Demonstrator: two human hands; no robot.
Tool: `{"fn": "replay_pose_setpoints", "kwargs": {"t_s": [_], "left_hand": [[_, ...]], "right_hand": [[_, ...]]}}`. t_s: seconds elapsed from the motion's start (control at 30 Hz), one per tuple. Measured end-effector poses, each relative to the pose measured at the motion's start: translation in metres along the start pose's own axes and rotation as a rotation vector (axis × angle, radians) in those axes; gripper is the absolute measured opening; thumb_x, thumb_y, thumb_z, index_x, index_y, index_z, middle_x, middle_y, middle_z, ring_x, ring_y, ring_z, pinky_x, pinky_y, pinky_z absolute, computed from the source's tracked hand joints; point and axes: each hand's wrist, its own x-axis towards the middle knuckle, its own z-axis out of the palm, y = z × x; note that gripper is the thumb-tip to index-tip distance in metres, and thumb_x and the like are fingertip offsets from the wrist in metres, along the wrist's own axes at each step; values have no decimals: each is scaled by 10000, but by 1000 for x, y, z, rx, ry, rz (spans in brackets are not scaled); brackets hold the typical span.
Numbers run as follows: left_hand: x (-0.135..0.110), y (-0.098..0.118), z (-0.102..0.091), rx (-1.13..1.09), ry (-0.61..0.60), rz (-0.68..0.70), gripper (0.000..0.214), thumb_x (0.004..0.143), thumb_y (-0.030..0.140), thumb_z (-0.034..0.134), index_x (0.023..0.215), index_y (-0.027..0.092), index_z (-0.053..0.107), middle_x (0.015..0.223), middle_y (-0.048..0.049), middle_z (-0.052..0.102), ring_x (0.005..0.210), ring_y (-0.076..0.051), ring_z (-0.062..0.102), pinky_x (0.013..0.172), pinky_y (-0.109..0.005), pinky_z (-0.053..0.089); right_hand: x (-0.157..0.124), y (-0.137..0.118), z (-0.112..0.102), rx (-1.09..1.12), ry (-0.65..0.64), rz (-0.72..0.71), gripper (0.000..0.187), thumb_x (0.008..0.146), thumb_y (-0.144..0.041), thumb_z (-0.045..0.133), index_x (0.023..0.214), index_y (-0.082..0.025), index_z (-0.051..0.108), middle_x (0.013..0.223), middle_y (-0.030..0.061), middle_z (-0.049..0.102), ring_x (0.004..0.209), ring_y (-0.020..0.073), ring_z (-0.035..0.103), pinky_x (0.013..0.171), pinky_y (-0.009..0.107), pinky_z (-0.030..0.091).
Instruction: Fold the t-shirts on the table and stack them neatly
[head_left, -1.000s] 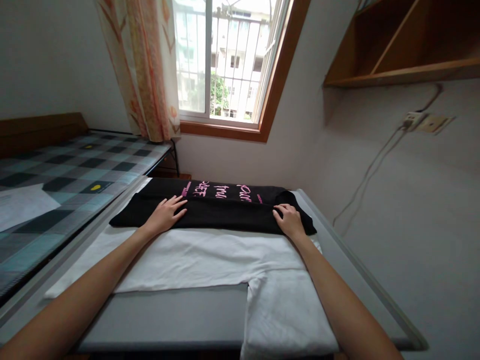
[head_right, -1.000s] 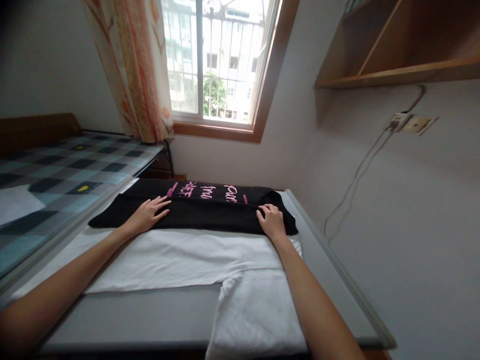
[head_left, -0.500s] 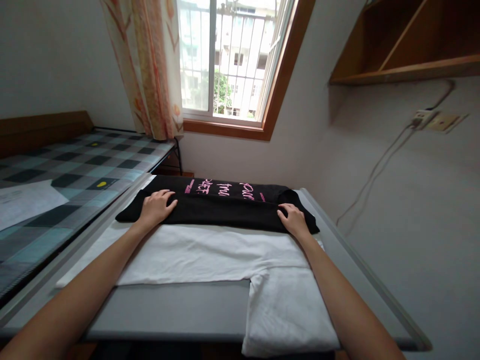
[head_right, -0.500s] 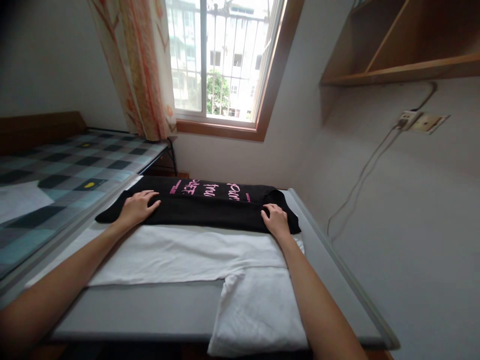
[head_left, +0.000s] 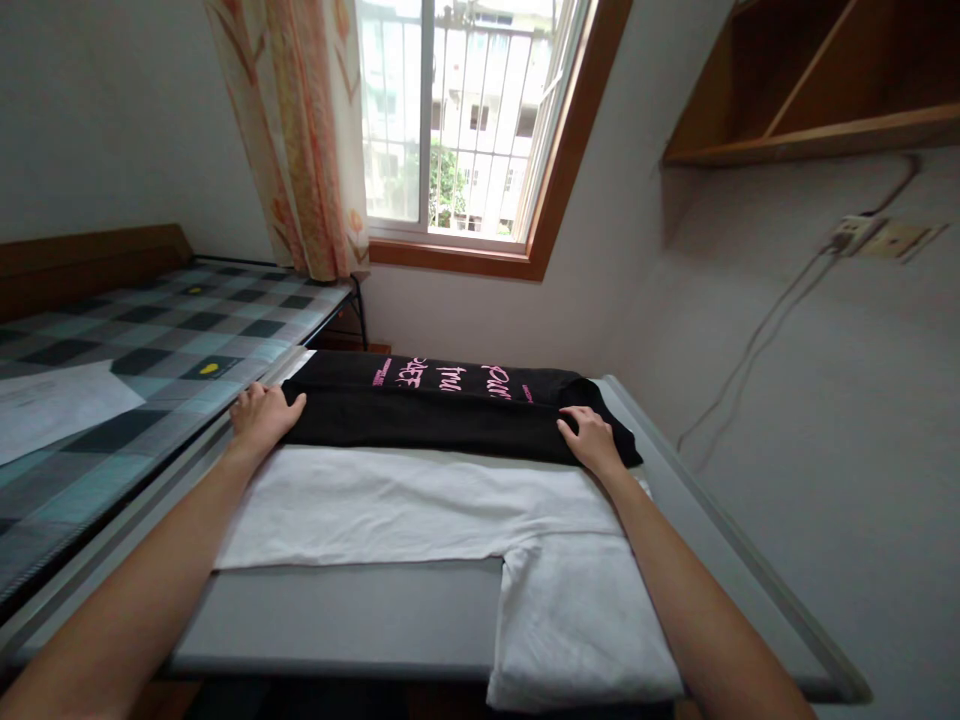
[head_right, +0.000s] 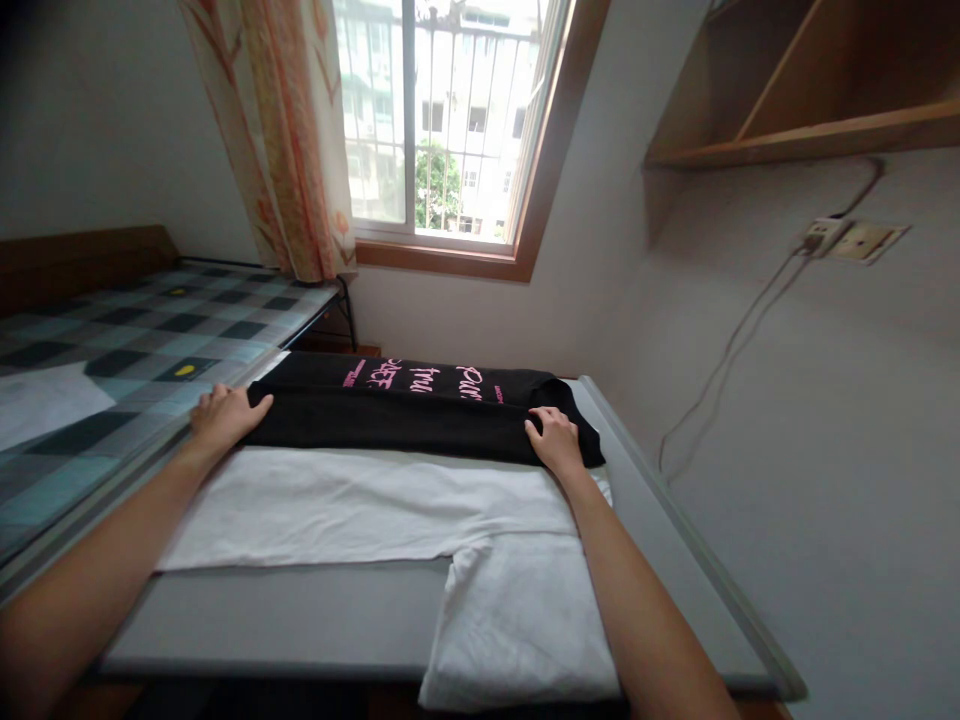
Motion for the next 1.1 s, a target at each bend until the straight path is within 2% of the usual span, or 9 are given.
{"fn": "replay_pose_setpoints", "kwargs": {"t_s": [0.2,0.37,0.5,0.63,0.87,1.0,1.1], "left_hand": [[-6,4,6,14,48,21,570,887,504,379,1217,86,581,1249,-272,542,1148,-424,498,904,-528,417],[-6,5,3,10,90,20,570,870,490,423,1234,74,559,1242,-265,543,1136,-414,501,898,-513,427],[0,0,1,-22,97,-7,544,852,489,453,1196,94,602,1188,-246,575,1127,-400,515,895,-491,439],[5,-6,-4,-84,69,-23,517,879,487,415,1159,123,651,1173,-229,599,1119,-391,546,893,-479,454],[5,-1,-23,-130,-41,-126,542,959,424,242,1210,67,564,1098,-260,662,1039,-374,632,810,-455,488],[2,-2,-28,-58,-134,-116,578,939,510,296,1167,64,585,1130,-284,644,1069,-404,618,808,-471,490],[2,-5,-28,-26,-154,-107,547,937,499,323,1168,78,586,1130,-280,645,1062,-402,620,792,-480,494]], "right_hand": [[0,0,-1,-9,-4,1,288,881,-319,503,1082,-185,659,1168,114,645,1068,282,588,891,402,420],[0,-1,-1,-9,-3,1,287,885,-319,503,1086,-188,659,1171,115,642,1074,284,586,894,411,425],[0,-1,-1,-9,-8,4,284,883,-318,510,1088,-187,659,1173,114,641,1073,283,586,893,410,427],[0,0,0,-11,-2,-1,285,887,-315,511,1090,-182,660,1175,114,640,1080,281,584,895,408,427],[1,2,2,-21,12,-6,282,877,-305,525,1086,-176,663,1160,111,648,1062,270,593,884,389,434],[0,3,3,-12,20,-13,283,880,-315,515,1079,-181,665,1156,109,649,1057,266,592,892,388,431],[0,3,3,-7,19,-10,285,881,-318,509,1078,-183,663,1150,106,650,1063,266,587,899,388,424]]}}
